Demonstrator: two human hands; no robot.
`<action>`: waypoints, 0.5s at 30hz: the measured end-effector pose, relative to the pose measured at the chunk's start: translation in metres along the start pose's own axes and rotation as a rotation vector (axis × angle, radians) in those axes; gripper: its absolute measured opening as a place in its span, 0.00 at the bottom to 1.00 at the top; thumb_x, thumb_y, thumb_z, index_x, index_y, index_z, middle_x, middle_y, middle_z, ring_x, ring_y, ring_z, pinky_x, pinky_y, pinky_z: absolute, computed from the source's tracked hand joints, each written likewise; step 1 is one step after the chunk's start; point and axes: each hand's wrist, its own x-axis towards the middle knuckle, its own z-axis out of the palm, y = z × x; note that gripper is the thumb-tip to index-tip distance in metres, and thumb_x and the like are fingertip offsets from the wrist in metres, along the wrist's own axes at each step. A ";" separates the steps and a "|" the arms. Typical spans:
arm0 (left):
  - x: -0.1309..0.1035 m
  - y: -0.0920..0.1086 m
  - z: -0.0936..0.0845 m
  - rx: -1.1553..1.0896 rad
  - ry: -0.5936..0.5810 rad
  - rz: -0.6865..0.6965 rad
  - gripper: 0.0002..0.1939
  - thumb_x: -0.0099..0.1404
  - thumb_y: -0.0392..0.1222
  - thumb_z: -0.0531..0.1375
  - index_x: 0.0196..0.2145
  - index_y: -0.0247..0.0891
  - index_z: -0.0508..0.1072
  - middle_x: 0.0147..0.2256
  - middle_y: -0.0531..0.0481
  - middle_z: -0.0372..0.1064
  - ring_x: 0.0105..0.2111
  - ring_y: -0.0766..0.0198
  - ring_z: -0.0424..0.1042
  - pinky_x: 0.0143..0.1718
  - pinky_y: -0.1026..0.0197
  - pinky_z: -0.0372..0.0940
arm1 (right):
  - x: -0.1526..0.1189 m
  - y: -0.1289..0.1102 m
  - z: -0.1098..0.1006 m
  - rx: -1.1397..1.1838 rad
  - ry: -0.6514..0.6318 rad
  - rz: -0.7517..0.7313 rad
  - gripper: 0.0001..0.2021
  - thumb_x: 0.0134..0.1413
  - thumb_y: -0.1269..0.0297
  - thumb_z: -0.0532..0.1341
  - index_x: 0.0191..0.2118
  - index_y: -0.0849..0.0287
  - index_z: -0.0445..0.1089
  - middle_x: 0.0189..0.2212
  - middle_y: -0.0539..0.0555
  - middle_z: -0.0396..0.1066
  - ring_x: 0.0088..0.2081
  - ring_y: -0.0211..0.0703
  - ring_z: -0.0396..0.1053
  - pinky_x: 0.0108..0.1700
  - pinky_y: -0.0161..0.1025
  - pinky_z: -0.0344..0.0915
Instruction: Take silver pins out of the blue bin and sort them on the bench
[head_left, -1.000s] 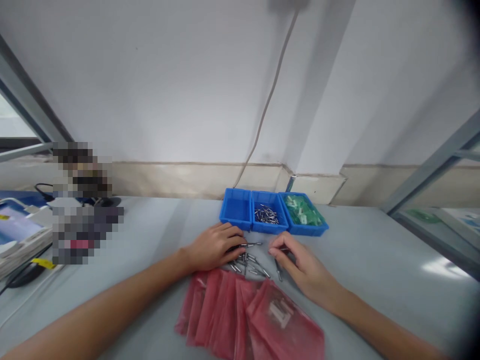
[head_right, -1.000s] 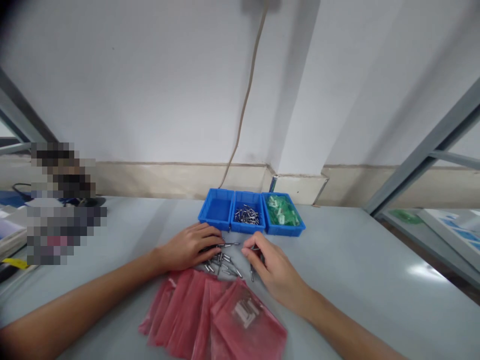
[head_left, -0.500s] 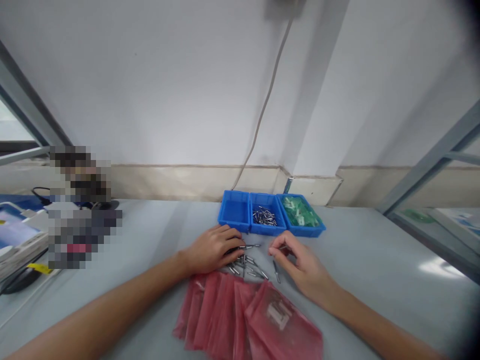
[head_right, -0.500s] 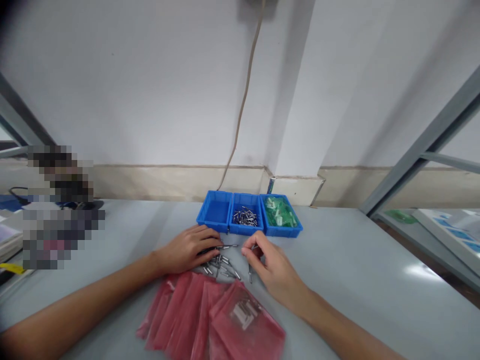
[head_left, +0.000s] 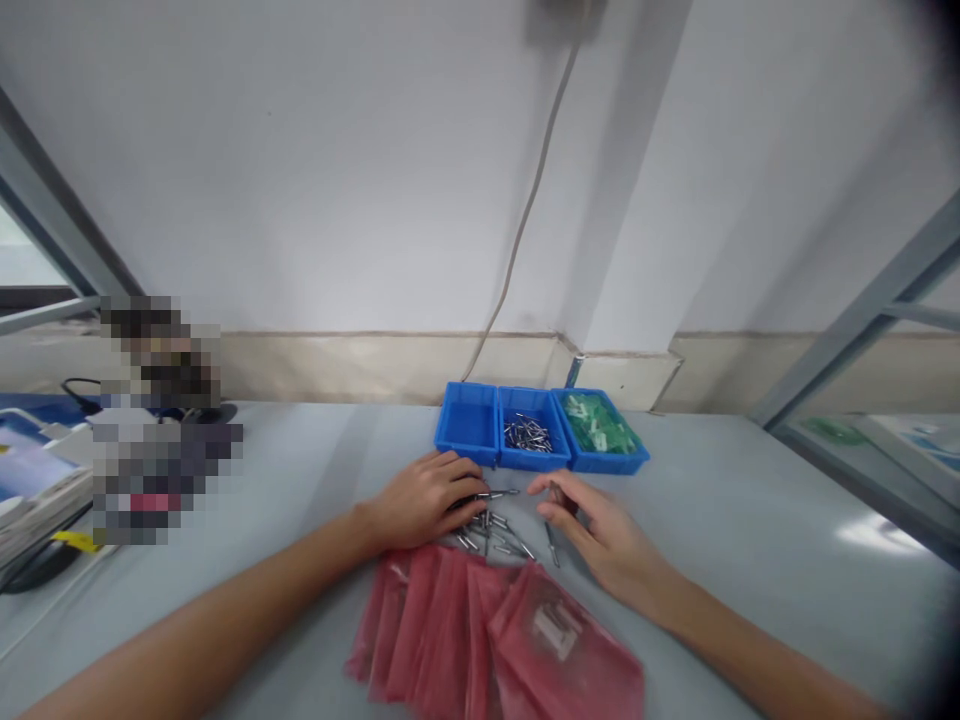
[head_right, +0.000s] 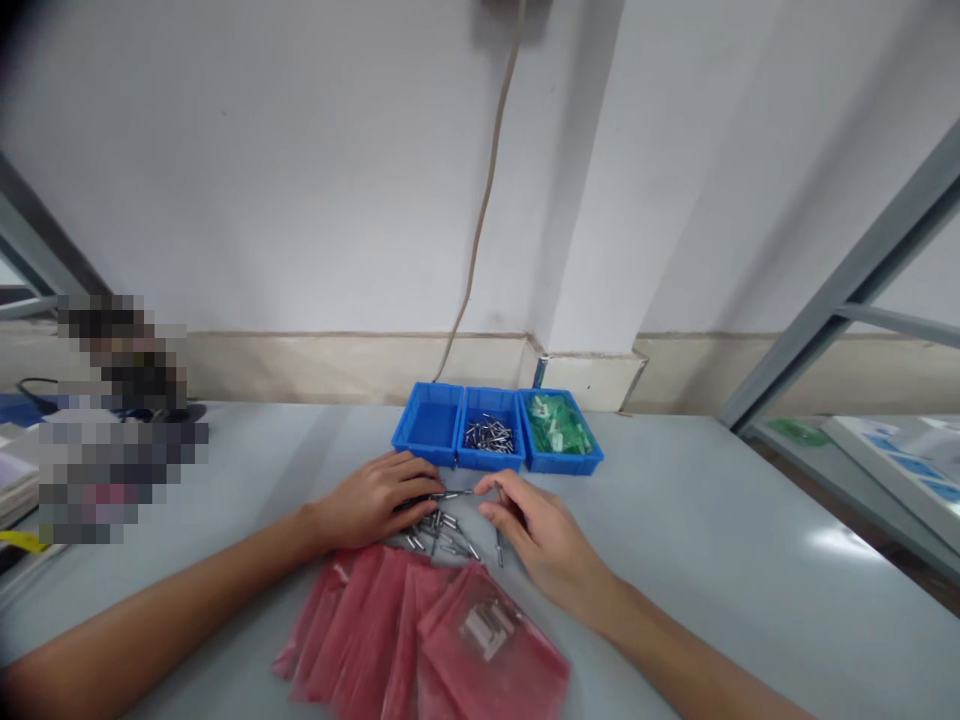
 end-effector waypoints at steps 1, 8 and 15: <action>0.000 0.000 0.000 -0.001 0.002 -0.002 0.15 0.82 0.47 0.53 0.52 0.39 0.77 0.49 0.44 0.75 0.47 0.58 0.75 0.51 0.55 0.68 | -0.001 0.000 0.000 -0.007 0.001 -0.003 0.14 0.76 0.50 0.55 0.51 0.50 0.73 0.30 0.47 0.69 0.31 0.44 0.68 0.34 0.38 0.64; 0.000 0.000 -0.001 -0.006 0.000 -0.001 0.15 0.81 0.47 0.54 0.53 0.39 0.77 0.49 0.44 0.75 0.47 0.58 0.75 0.51 0.55 0.68 | -0.001 -0.004 -0.002 0.024 -0.002 -0.070 0.16 0.78 0.52 0.51 0.47 0.51 0.73 0.42 0.51 0.78 0.42 0.47 0.74 0.46 0.42 0.68; -0.001 -0.001 0.001 -0.008 -0.016 -0.001 0.15 0.82 0.47 0.54 0.53 0.39 0.76 0.50 0.44 0.75 0.48 0.57 0.74 0.52 0.54 0.67 | 0.000 -0.003 -0.002 0.006 0.007 -0.154 0.15 0.79 0.57 0.52 0.43 0.53 0.74 0.38 0.53 0.73 0.40 0.47 0.71 0.46 0.43 0.67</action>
